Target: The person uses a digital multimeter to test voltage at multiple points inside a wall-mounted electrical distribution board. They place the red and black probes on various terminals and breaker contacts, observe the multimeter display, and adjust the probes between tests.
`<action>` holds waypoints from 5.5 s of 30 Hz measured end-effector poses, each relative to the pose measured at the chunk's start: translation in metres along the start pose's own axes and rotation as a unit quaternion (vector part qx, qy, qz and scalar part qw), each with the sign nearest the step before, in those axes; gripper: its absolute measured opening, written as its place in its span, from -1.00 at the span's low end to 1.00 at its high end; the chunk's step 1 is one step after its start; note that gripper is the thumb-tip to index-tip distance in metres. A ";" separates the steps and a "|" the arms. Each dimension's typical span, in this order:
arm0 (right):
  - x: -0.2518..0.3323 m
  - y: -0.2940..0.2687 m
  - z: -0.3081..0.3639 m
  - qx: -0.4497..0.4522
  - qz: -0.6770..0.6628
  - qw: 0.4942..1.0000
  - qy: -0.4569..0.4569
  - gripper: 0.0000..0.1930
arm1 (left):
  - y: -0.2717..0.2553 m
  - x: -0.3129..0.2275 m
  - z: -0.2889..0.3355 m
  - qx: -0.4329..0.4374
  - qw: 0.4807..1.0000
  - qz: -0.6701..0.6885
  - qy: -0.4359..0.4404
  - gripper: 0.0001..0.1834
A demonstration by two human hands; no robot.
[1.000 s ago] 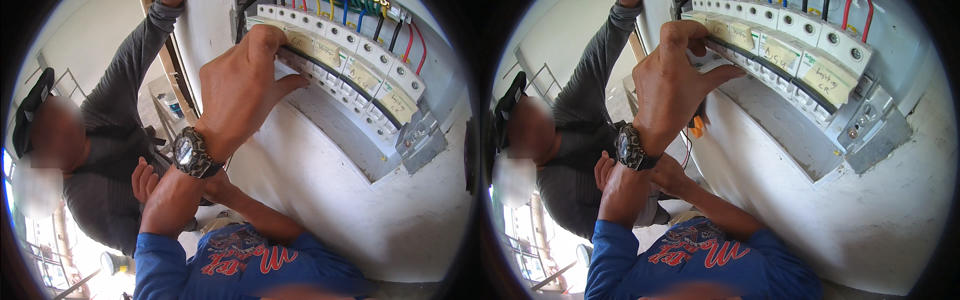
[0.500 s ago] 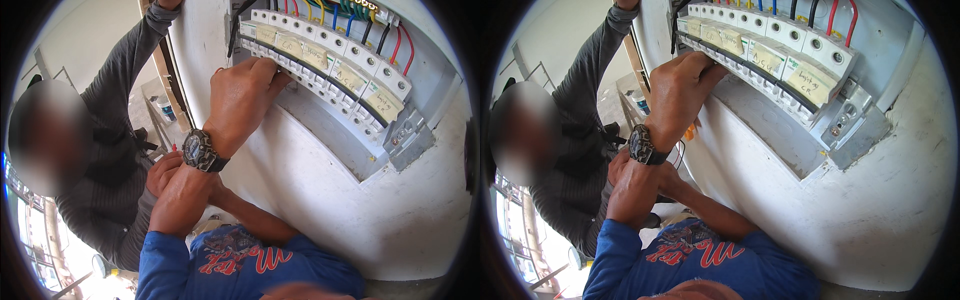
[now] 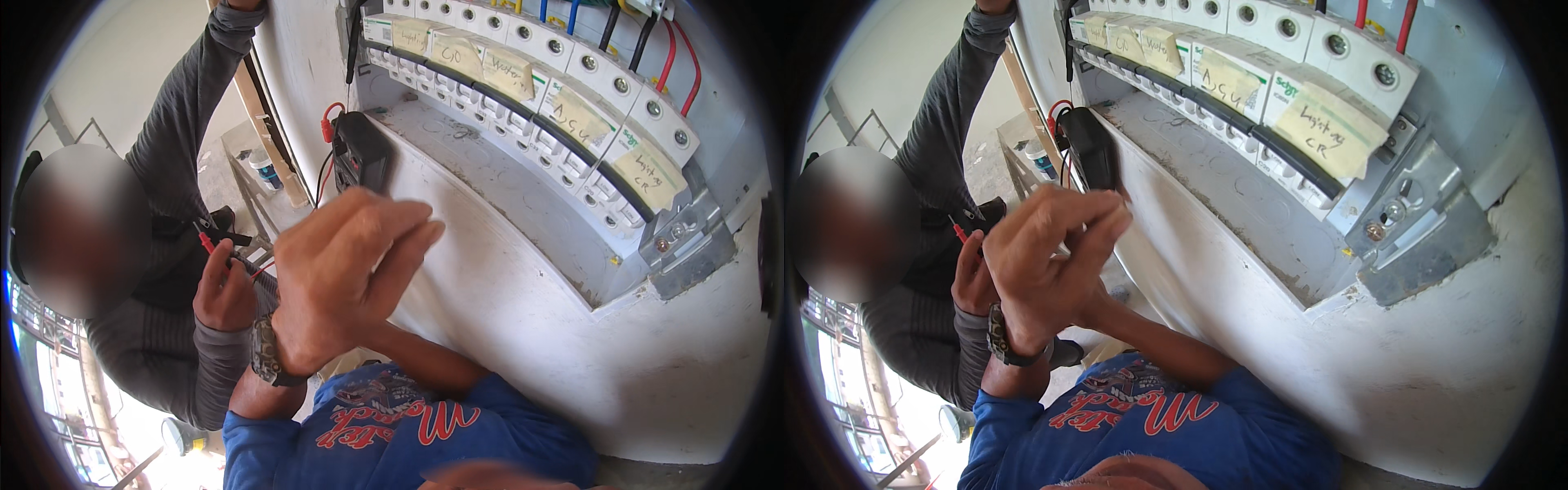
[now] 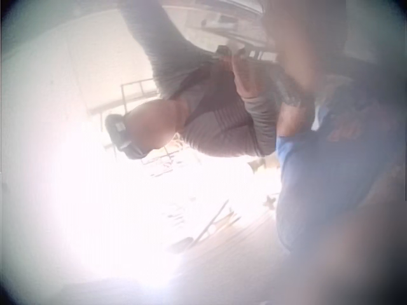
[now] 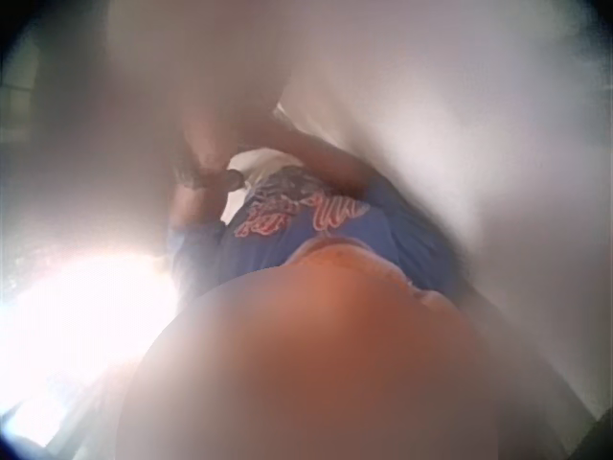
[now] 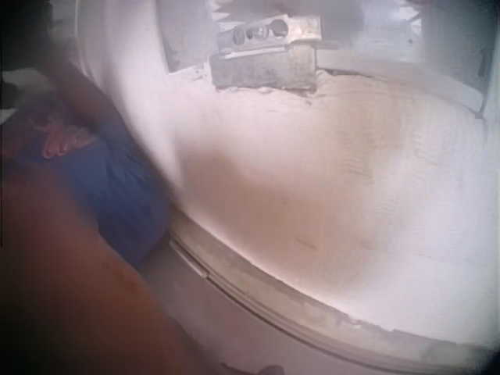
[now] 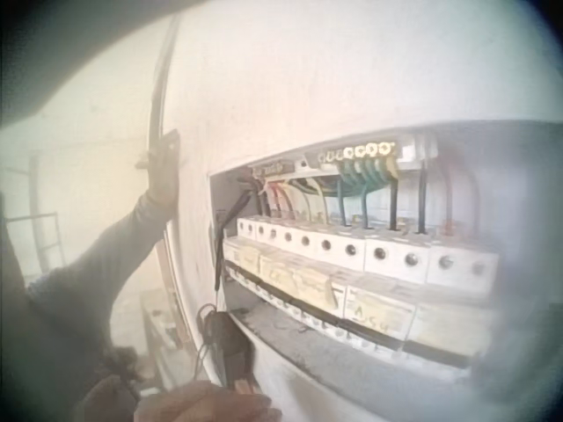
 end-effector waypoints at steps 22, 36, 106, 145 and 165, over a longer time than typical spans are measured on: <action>0.224 -0.111 -0.059 -0.172 0.761 0.619 -0.094 -0.93 | -0.004 0.038 0.149 0.072 0.922 0.381 -0.014 -0.85; 0.202 -0.125 -0.118 0.050 0.917 0.372 0.136 -0.72 | 0.013 0.043 0.185 0.140 0.900 0.410 -0.049 -0.87; 0.208 -0.144 -0.075 -0.122 0.889 0.422 -0.130 -0.93 | 0.007 0.089 0.189 0.023 -0.467 -0.839 0.278 -0.37; 0.231 -0.147 -0.080 -0.057 0.882 0.455 -0.107 -0.87 | 0.071 0.001 0.013 0.023 -0.251 -0.931 0.263 0.20; 0.245 -0.149 -0.080 -0.033 0.864 0.492 -0.101 -0.87 | 0.078 -0.015 0.009 0.060 -0.139 -0.960 0.236 0.04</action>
Point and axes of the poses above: each hand's wrist, its own z-axis away from the middle knuckle, its own y-axis out of the palm, x = y × z, the point moved 3 cm from there along -z, towards the middle knuckle, and after that the axes turned 10 degrees about y, right-handed, at the moved point
